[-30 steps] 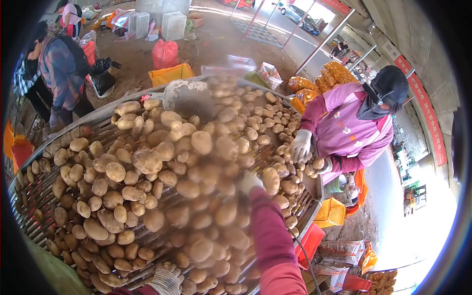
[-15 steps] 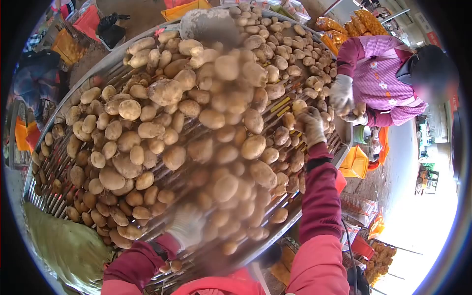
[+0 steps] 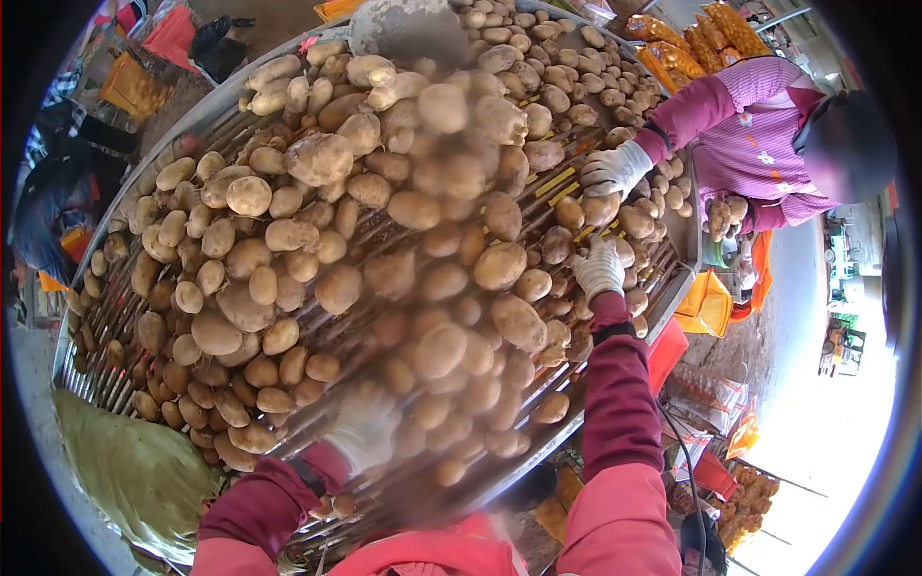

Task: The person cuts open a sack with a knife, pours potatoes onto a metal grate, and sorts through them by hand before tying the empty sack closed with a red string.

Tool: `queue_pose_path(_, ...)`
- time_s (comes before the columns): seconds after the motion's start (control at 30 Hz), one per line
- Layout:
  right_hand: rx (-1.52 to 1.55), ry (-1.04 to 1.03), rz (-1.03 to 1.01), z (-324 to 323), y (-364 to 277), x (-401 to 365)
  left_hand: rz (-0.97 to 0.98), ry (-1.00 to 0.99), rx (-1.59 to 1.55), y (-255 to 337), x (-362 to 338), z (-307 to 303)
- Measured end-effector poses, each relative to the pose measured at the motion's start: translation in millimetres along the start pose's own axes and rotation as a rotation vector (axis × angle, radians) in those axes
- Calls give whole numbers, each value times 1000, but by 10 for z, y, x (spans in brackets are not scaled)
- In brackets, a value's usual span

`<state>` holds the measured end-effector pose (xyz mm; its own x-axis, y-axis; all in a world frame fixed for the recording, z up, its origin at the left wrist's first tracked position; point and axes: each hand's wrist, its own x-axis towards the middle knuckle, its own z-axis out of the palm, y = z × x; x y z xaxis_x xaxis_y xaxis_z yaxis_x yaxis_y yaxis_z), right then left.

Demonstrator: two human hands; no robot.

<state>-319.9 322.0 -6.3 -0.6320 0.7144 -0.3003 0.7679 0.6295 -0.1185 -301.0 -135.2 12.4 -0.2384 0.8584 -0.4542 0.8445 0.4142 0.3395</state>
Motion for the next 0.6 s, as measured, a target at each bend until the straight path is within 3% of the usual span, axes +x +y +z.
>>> queue_pose_path(0.13,-58,-151,-70,-49,-170,110,12,-58,23,17,17,-114)
queue_pose_path(0.23,-78,-155,-19,3,-222,196,-20,-207,13,36,65,-191)
queue_pose_path(0.33,-57,-60,87,236,-164,358,15,36,47,17,13,6)
queue_pose_path(0.47,95,102,87,388,-148,149,-17,57,64,38,9,-2)
queue_pose_path(0.6,195,163,-148,485,60,10,-30,88,50,68,42,10)
